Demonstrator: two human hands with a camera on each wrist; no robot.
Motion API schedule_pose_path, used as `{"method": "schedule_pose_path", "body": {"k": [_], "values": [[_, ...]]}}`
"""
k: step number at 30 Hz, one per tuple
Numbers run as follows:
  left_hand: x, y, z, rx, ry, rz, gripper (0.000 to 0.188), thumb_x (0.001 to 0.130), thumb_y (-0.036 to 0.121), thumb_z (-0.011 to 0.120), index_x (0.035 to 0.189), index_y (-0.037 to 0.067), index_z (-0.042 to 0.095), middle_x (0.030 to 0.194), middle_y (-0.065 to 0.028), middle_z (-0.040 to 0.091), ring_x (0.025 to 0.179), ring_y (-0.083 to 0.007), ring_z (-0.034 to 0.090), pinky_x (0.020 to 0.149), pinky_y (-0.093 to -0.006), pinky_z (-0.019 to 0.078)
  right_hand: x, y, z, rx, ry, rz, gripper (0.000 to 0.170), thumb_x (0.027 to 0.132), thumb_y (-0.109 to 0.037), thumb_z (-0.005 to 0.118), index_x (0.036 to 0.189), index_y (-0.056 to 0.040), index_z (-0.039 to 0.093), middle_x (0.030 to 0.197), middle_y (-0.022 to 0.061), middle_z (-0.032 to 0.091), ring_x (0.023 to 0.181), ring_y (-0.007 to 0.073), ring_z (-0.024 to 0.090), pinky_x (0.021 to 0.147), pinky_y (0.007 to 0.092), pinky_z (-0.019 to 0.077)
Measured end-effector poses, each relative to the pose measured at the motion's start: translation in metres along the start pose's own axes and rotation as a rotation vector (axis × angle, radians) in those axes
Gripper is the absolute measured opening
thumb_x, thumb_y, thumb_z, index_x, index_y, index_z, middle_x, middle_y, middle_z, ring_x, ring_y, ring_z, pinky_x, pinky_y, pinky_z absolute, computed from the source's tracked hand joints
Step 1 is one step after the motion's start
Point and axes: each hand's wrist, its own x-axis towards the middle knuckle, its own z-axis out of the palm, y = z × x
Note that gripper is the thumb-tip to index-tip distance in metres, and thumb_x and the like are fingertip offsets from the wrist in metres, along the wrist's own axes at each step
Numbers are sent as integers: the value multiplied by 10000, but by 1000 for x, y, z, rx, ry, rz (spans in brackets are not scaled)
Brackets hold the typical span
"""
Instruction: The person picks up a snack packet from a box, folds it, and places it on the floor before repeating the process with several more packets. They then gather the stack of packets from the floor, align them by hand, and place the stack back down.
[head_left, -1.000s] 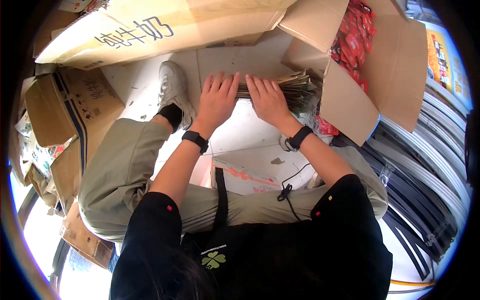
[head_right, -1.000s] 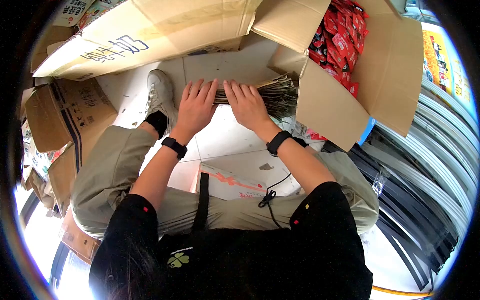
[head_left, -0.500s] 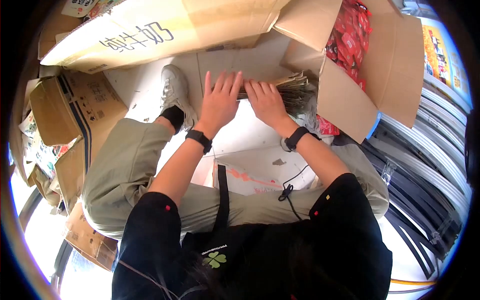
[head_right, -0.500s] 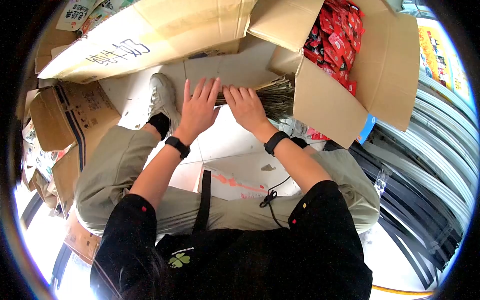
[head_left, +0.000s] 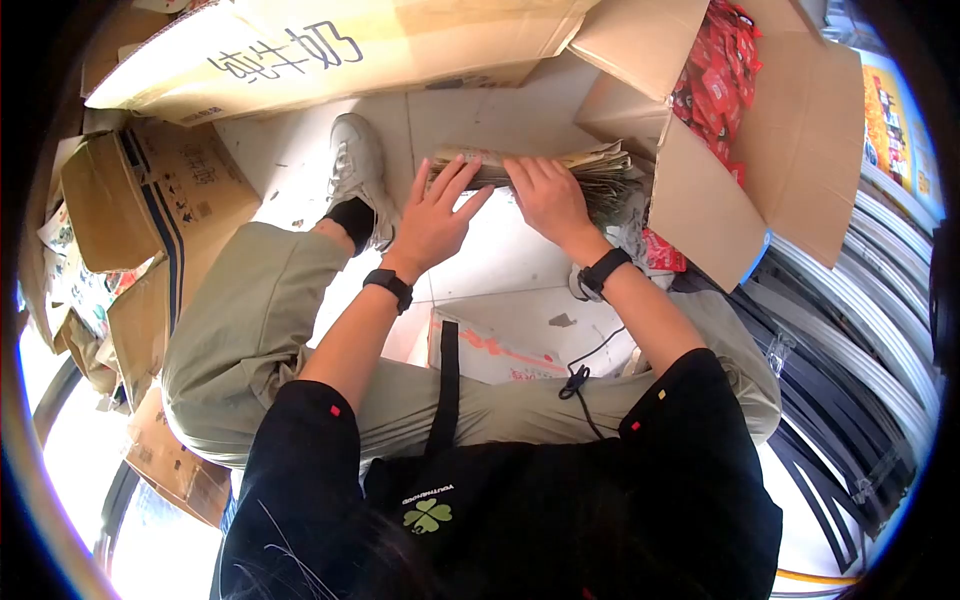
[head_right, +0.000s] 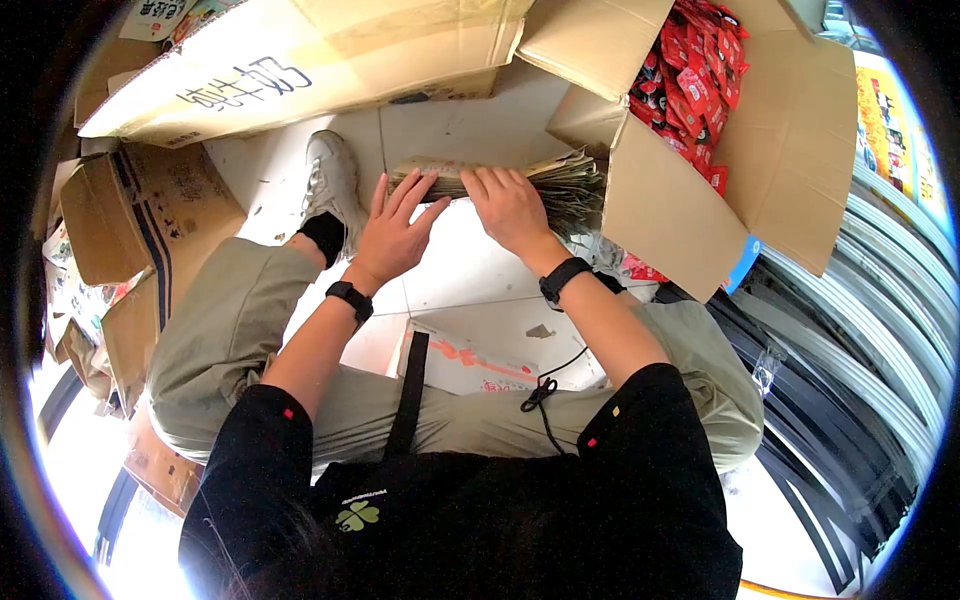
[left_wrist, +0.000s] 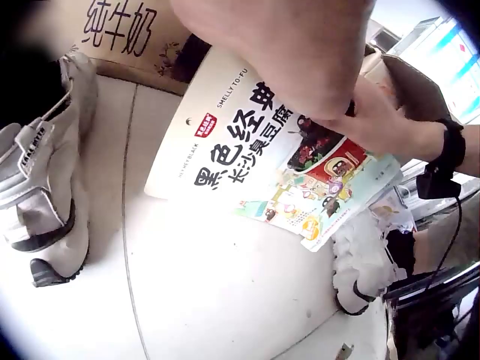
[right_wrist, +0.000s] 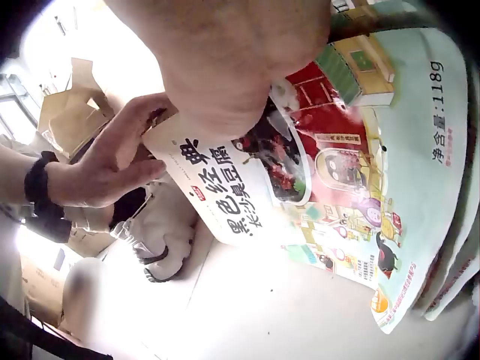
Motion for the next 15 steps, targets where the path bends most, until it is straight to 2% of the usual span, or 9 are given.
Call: {"method": "schedule_pose_path", "body": {"k": [4, 10, 15], "values": [[2, 4, 2, 18, 29, -33, 486, 807, 38, 607, 1270, 182, 573, 1468, -69, 400, 1377, -257, 347, 1154, -532, 180, 1, -1, 0, -7, -11, 13, 315, 814, -72, 563, 1124, -20, 566, 979, 93, 616, 903, 235, 596, 809, 343, 477], [3, 8, -4, 46, 74, -51, 524, 776, 31, 617, 1279, 170, 572, 1453, -78, 410, 1387, -286, 323, 1155, -526, 172, 5, 2, 3, -23, 12, 9, 312, 813, -67, 565, 1122, -22, 565, 973, 90, 611, 885, 235, 592, 781, 342, 471], [4, 22, 8, 44, 177, -81, 517, 733, 50, 631, 1246, 91, 594, 1274, -84, 497, 1225, -267, 439, 1061, -479, 294, 5, 3, 3, -16, -4, 13, 320, 812, -74, 581, 1129, -26, 565, 971, 90, 615, 892, 238, 593, 789, 342, 466]]}}
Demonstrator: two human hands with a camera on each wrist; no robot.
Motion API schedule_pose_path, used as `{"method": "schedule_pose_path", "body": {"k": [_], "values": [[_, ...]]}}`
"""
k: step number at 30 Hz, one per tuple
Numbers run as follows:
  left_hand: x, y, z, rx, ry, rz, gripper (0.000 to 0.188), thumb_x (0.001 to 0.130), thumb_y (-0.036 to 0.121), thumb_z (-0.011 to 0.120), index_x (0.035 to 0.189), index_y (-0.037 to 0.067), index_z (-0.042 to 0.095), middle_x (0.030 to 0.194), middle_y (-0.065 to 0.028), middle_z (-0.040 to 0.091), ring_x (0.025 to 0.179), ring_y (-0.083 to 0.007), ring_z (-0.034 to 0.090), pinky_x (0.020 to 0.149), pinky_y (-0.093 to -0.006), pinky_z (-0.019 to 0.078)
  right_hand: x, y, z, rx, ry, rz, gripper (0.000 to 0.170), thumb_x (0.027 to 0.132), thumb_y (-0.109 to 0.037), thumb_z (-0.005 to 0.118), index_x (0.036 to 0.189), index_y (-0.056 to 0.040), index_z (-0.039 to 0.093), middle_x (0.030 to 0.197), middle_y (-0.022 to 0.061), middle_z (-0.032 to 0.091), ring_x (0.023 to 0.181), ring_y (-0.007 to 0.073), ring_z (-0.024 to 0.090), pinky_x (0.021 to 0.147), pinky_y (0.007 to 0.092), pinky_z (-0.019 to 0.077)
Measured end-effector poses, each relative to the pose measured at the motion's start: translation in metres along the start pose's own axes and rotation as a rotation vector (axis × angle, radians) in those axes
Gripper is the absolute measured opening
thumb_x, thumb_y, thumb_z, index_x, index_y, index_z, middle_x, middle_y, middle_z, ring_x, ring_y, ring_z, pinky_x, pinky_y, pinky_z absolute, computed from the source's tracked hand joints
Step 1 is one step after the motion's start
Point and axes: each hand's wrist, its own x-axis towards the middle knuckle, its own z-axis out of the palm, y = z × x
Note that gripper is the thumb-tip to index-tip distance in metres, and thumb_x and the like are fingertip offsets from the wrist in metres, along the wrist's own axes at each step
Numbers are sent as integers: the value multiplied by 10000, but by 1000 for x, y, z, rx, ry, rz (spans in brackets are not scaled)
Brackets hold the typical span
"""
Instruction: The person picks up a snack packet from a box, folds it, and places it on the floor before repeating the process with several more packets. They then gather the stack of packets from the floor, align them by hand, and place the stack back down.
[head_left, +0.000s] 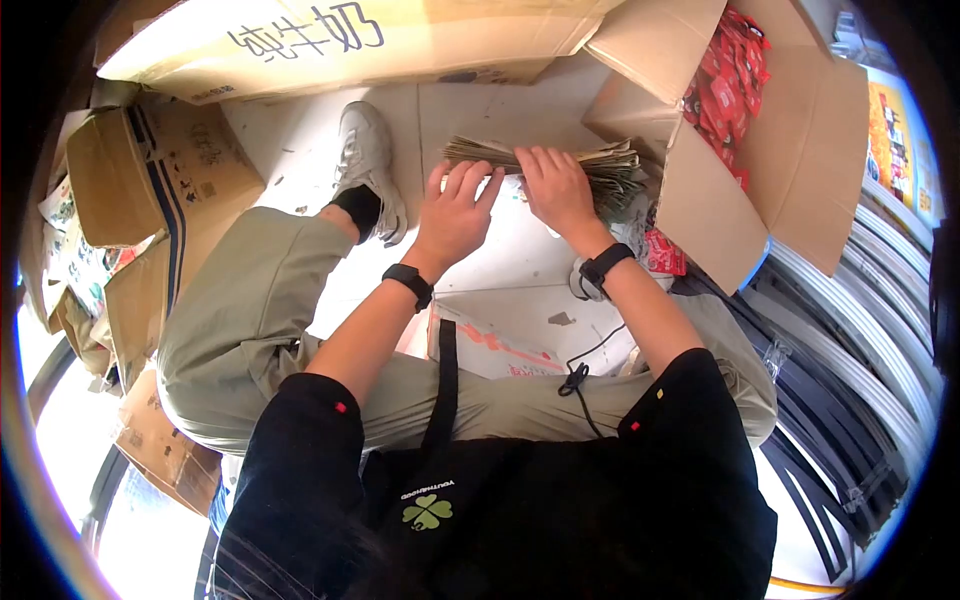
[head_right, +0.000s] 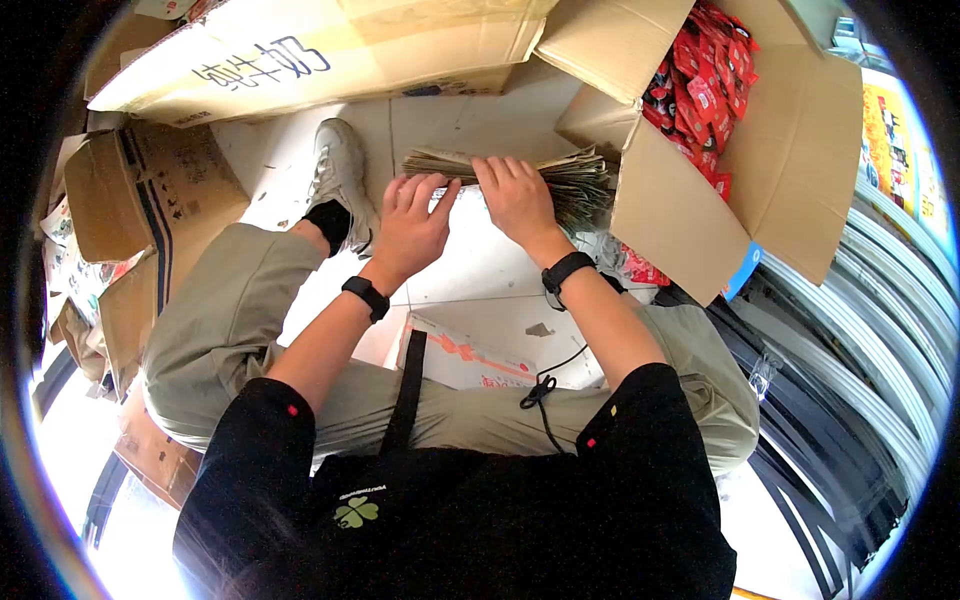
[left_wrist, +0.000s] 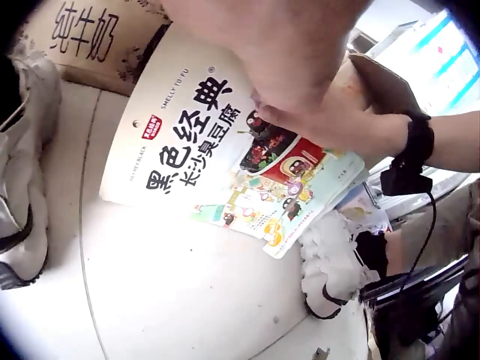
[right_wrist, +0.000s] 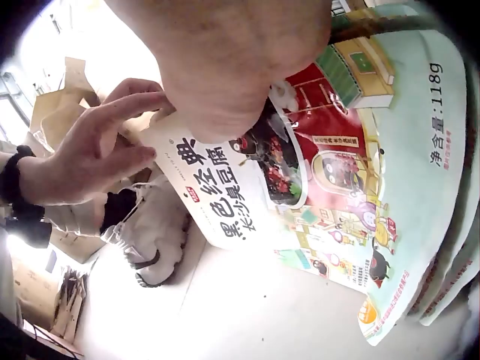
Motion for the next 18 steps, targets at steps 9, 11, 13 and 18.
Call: {"method": "schedule_pose_path", "body": {"k": [9, 11, 13, 18], "values": [[-2, 18, -5, 59, -17, -107, 560, 723, 94, 595, 1279, 49, 546, 1224, -65, 516, 1172, -219, 469, 967, -412, 327, 0, 1, 3, 8, -1, 22, 475, 721, -75, 694, 1166, -24, 536, 999, 106, 602, 929, 272, 581, 814, 374, 464], [-3, 17, -3, 57, -59, -137, 597, 742, 112, 632, 1322, 50, 505, 1243, -85, 497, 1166, -243, 453, 951, -413, 331, 1, 0, 3, -3, 8, 19, 383, 771, -78, 633, 1142, -26, 551, 973, 97, 606, 911, 257, 587, 798, 362, 463], [-4, 17, -4, 48, -67, -132, 590, 745, 111, 630, 1319, 45, 508, 1239, -88, 498, 1160, -247, 455, 950, -413, 330, 1, 0, 2, -14, 18, 16, 301, 820, -82, 572, 1117, -28, 567, 946, 88, 610, 893, 241, 593, 782, 350, 463], [-7, 16, -4, 58, -83, -107, 577, 745, 109, 628, 1308, 46, 519, 1227, -92, 502, 1157, -255, 457, 948, -414, 327, 2, -1, -1, -12, 34, 0, 296, 819, -83, 571, 1110, -31, 568, 928, 86, 604, 883, 240, 590, 771, 349, 461]]}}
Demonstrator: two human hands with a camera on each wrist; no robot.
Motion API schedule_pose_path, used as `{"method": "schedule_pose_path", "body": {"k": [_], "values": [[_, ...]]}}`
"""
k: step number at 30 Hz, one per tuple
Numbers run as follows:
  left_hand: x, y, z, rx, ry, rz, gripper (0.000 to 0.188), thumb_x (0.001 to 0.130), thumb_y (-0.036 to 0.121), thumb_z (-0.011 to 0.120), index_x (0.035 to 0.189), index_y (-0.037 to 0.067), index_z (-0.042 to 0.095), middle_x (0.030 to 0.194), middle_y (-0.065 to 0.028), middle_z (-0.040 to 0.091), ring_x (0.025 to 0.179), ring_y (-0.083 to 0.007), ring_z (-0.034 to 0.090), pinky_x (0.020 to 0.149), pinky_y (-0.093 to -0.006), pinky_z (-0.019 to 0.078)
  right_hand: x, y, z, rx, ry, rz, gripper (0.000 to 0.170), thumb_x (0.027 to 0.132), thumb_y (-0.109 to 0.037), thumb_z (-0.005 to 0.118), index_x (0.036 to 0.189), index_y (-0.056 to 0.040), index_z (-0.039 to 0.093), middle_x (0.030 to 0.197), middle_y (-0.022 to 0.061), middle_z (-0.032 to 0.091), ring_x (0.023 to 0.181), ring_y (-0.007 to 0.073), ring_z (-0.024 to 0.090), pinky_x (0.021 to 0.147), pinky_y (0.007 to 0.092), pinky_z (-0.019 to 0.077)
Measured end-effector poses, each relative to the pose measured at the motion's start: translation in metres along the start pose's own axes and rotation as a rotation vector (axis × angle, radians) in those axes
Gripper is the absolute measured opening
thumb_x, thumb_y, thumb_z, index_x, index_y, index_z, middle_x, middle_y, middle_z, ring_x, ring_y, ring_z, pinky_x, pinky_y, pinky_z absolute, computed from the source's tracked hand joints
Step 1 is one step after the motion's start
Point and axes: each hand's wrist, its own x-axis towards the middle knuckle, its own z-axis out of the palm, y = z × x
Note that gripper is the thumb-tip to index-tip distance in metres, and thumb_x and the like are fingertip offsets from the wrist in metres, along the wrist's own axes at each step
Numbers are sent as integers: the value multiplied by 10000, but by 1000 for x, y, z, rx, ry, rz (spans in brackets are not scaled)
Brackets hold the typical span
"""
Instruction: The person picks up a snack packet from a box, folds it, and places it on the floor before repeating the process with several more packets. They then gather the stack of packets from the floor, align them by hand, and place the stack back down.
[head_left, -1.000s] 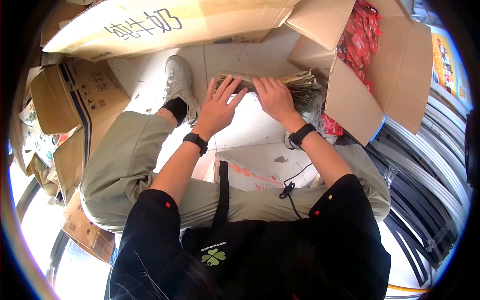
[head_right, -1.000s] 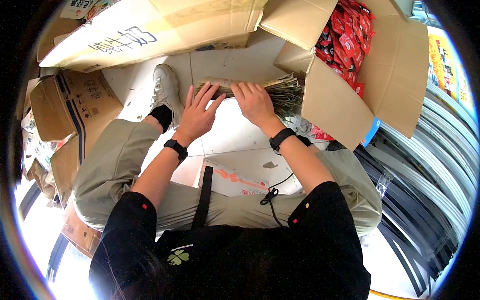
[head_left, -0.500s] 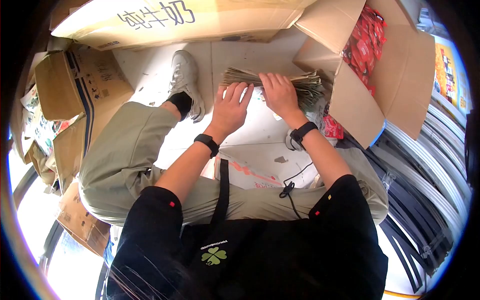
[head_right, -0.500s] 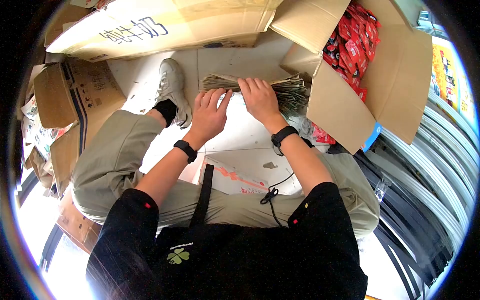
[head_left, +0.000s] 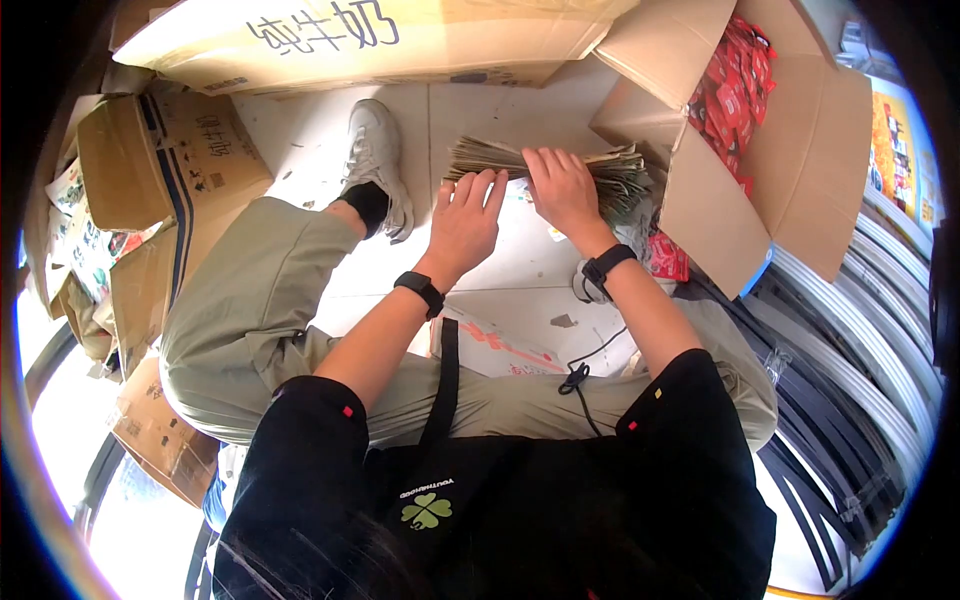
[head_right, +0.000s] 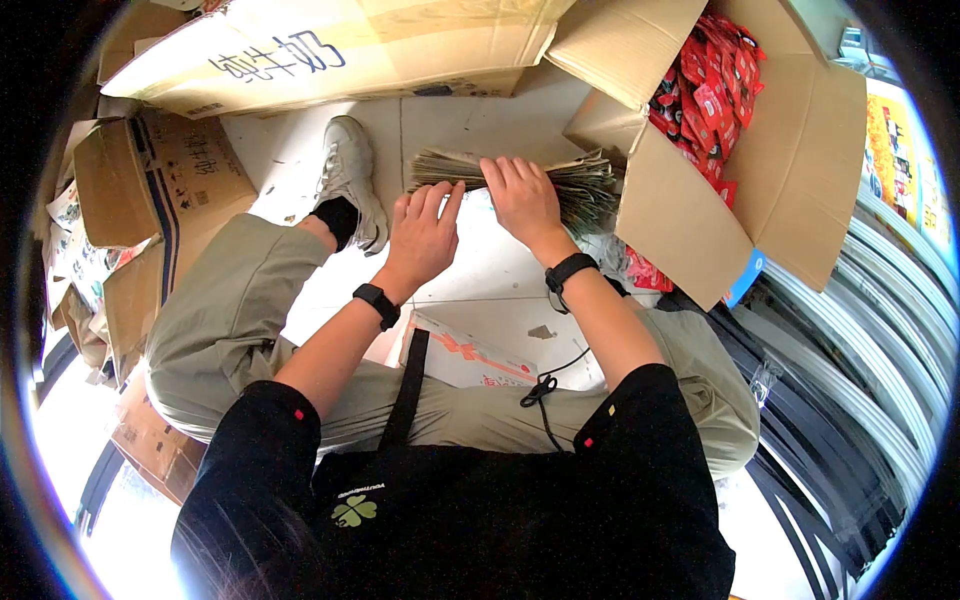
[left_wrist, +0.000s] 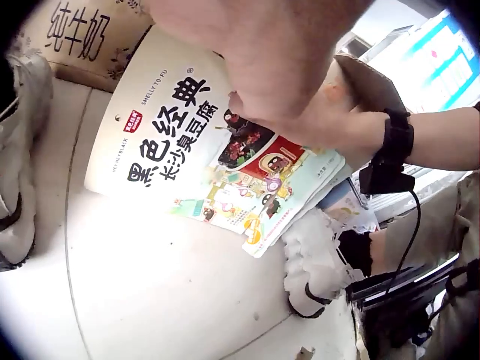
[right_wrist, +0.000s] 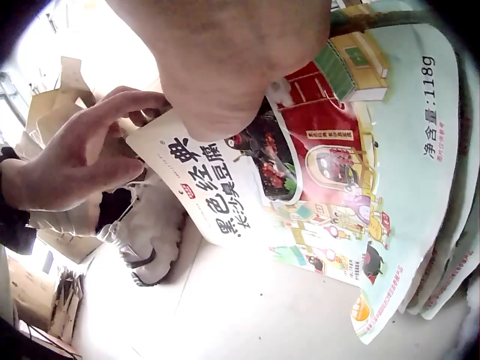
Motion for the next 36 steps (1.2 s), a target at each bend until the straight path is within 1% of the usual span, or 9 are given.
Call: {"method": "schedule_pose_path", "body": {"k": [1, 3, 8, 15, 19, 21, 24, 33, 36], "values": [[-1, -2, 1, 22, 15, 11, 572, 744, 107, 627, 1304, 49, 525, 1237, -93, 500, 1171, -259, 454, 957, -418, 324, -1, 0, 1, 0, 0, -1, 296, 819, -83, 571, 1110, -31, 568, 928, 86, 604, 883, 240, 590, 771, 349, 461], [-1, -3, 2, 44, 31, 20, 568, 742, 105, 626, 1299, 52, 530, 1248, -95, 499, 1184, -262, 450, 966, -421, 320, -3, 1, 3, 11, -67, 25, 441, 752, -112, 680, 1162, -33, 538, 999, 103, 603, 931, 274, 582, 817, 380, 462], [1, 2, -4, 12, 55, 2, 527, 736, 91, 585, 1260, 45, 554, 1309, -99, 484, 1250, -251, 428, 996, -441, 307, -4, 1, 5, 3, -56, 18, 437, 751, -114, 678, 1157, -37, 537, 996, 100, 602, 926, 271, 582, 811, 379, 462], [-6, 5, -3, 83, 15, 3, 531, 754, 105, 573, 1278, 29, 537, 1322, -92, 480, 1240, -248, 431, 983, -435, 308, -3, 2, 6, 1, -45, 15, 438, 750, -116, 674, 1157, -46, 530, 967, 89, 594, 906, 263, 575, 789, 378, 460], [-3, 4, -2, 117, 25, 12, 534, 768, 118, 566, 1292, 20, 520, 1325, -91, 480, 1212, -238, 440, 956, -430, 325, -4, 1, 7, -5, -66, 23, 441, 742, -118, 680, 1152, -51, 530, 960, 85, 592, 904, 264, 574, 780, 381, 458], [-1, 4, -4, 129, 18, 16, 531, 772, 119, 563, 1291, 19, 517, 1325, -90, 481, 1199, -234, 444, 949, -427, 329, -3, 2, 8, -8, -6, 8, 447, 733, -117, 689, 1146, -55, 532, 958, 83, 591, 906, 263, 574, 780, 382, 458], [1, 4, -5, 142, 8, 20, 515, 777, 121, 561, 1281, 21, 521, 1321, -92, 484, 1179, -229, 450, 936, -419, 345, -3, 2, 7, -12, -7, 9, 454, 727, -117, 696, 1146, -56, 532, 958, 83, 590, 906, 264, 574, 780, 382, 458], [3, 0, -4, 138, 23, 48, 489, 773, 128, 564, 1252, 35, 539, 1312, -47, 503, 1128, -211, 472, 914, -412, 368, -3, 2, 7, 3, -43, 25, 454, 730, -114, 696, 1148, -57, 530, 960, 80, 585, 911, 265, 570, 777, 379, 453], [6, -2, -2, 134, 61, 64, 473, 764, 119, 570, 1230, 40, 548, 1292, -38, 517, 1102, -207, 486, 879, -386, 374, -2, 2, 7, 3, -37, 22, 455, 730, -110, 696, 1149, -58, 529, 956, 80, 584, 909, 264, 570, 773, 378, 453]]}}
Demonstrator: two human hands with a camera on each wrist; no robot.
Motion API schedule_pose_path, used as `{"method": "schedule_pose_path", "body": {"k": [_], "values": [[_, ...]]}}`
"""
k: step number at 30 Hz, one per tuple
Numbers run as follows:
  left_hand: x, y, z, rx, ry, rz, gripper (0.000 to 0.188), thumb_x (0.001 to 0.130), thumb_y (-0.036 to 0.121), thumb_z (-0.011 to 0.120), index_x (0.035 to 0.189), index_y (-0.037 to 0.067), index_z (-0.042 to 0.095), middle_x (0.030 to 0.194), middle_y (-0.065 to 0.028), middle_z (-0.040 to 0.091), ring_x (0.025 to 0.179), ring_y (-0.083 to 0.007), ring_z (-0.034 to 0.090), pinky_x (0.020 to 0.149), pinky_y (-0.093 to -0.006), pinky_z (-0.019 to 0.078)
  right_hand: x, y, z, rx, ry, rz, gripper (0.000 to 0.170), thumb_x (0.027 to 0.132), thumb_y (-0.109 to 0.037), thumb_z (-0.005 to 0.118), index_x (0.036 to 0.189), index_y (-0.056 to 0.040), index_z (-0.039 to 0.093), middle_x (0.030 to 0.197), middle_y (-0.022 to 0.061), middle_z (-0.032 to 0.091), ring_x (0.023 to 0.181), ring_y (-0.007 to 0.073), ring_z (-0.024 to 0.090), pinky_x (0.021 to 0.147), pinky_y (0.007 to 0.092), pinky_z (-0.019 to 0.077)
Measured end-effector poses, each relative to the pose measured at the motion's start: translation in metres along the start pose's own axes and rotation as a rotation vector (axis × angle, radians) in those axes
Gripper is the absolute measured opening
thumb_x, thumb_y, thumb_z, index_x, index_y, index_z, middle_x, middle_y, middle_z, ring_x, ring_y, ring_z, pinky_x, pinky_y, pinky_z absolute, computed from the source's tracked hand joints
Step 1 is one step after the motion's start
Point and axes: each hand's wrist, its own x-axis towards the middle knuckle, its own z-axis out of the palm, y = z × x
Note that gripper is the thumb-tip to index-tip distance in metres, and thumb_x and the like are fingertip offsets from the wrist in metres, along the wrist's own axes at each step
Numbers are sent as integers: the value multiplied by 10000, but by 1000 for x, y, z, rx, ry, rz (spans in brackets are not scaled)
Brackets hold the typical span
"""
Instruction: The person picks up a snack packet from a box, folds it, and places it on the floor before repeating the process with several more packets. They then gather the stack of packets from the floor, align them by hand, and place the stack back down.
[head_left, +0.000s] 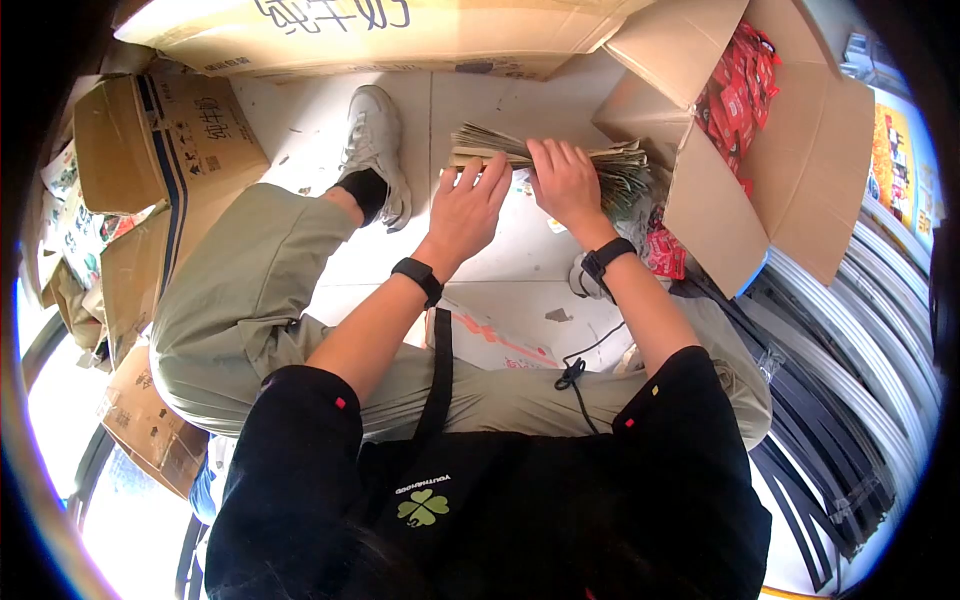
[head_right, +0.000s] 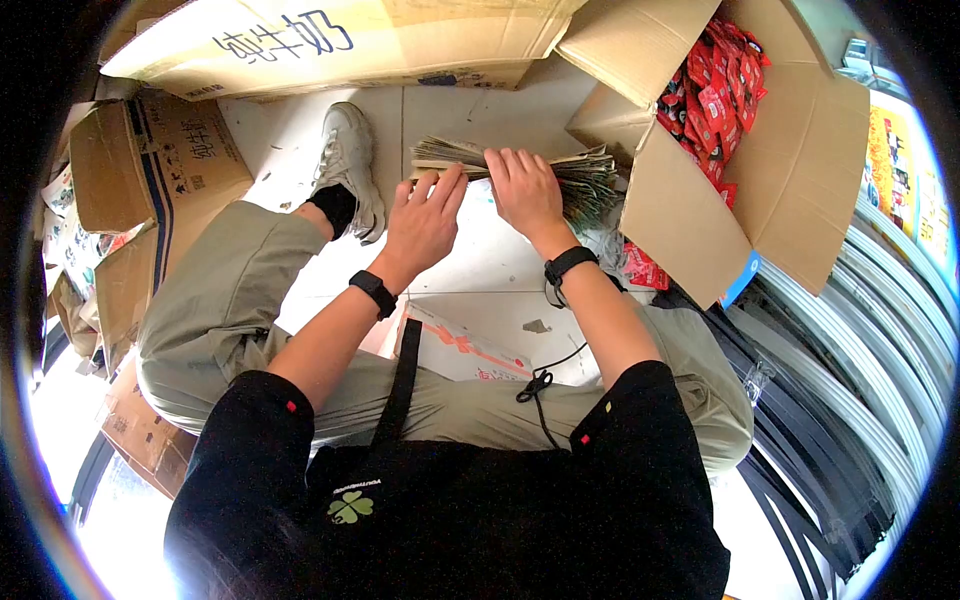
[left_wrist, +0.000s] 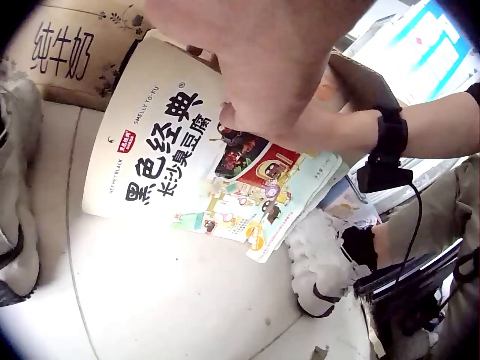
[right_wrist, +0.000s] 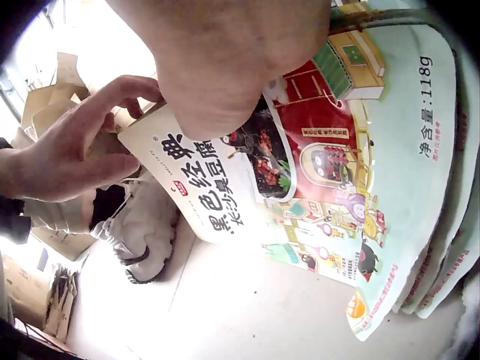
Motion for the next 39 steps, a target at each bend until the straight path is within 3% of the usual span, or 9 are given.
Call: {"method": "schedule_pose_path", "body": {"k": [3, 11, 16, 18, 20, 22, 29, 34, 39], "values": [[3, -1, 1, -33, -2, 10, 437, 762, 112, 591, 1195, 50, 573, 1260, -45, 535, 1059, -202, 495, 831, -354, 358, 1, -1, -4, -15, -1, -11, 326, 813, -124, 622, 1119, -46, 544, 939, 75, 585, 875, 248, 574, 765, 359, 455], [23, -6, 0, -101, 64, -15, 229, 780, 118, 568, 1006, 86, 586, 965, -39, 543, 902, -203, 515, 729, -330, 388, 0, -1, -6, -10, 19, -43, 298, 791, -100, 621, 1079, -50, 563, 915, 66, 576, 851, 235, 571, 751, 348, 452], [36, -20, -7, -155, 72, 19, 193, 781, 70, 567, 969, 89, 601, 1015, -39, 582, 939, -214, 536, 754, -346, 396, 0, -1, -4, 13, 50, -28, 253, 783, -92, 612, 1034, -75, 585, 888, 47, 581, 848, 215, 572, 741, 338, 449], [46, -26, -9, -154, 210, 113, 178, 773, 56, 562, 946, 81, 598, 1078, -47, 587, 988, -219, 543, 770, -349, 409, -1, 0, -4, 63, 45, -31, 207, 785, -86, 599, 992, -100, 599, 870, 30, 582, 848, 205, 573, 737, 328, 447], [46, -26, 5, -138, 202, 140, 157, 776, 50, 565, 922, 83, 613, 1064, -49, 625, 987, -223, 569, 785, -354, 420, -3, 0, -3, 39, 30, -30, 194, 787, -85, 593, 979, -105, 600, 863, 26, 577, 845, 204, 572, 734, 325, 446], [46, -25, 10, -144, 17, 50, 70, 781, 89, 570, 834, 93, 615, 982, -60, 658, 910, -222, 591, 789, -364, 433, -2, 0, -4, 15, 19, -33, 181, 788, -84, 588, 966, -110, 601, 856, 22, 573, 841, 203, 571, 731, 321, 445], [48, -32, 19, -48, -43, 129, 135, 771, 81, 569, 868, 119, 655, 895, 6, 678, 851, -194, 598, 731, -333, 430, -3, 5, -10, 45, -9, -42, 188, 775, -69, 593, 963, -89, 590, 861, 44, 586, 862, 221, 581, 743, 333, 451], [49, -35, 19, -46, -69, 151, 147, 740, 59, 584, 857, 116, 650, 866, 15, 672, 834, -191, 591, 694, -344, 426, -22, 45, -39, -38, -173, 134, 381, 638, -185, 783, 947, -67, 593, 908, 104, 636, 947, 299, 595, 835, 414, 441], [49, -38, 15, -36, -159, 177, 177, 806, 107, 605, 978, 101, 645, 876, -20, 654, 843, -214, 583, 703, -354, 434, -29, 60, -38, -115, -202, 106, 294, 660, -206, 770, 871, -77, 611, 773, 94, 640, 830, 288, 629, 812, 373, 448]]}}
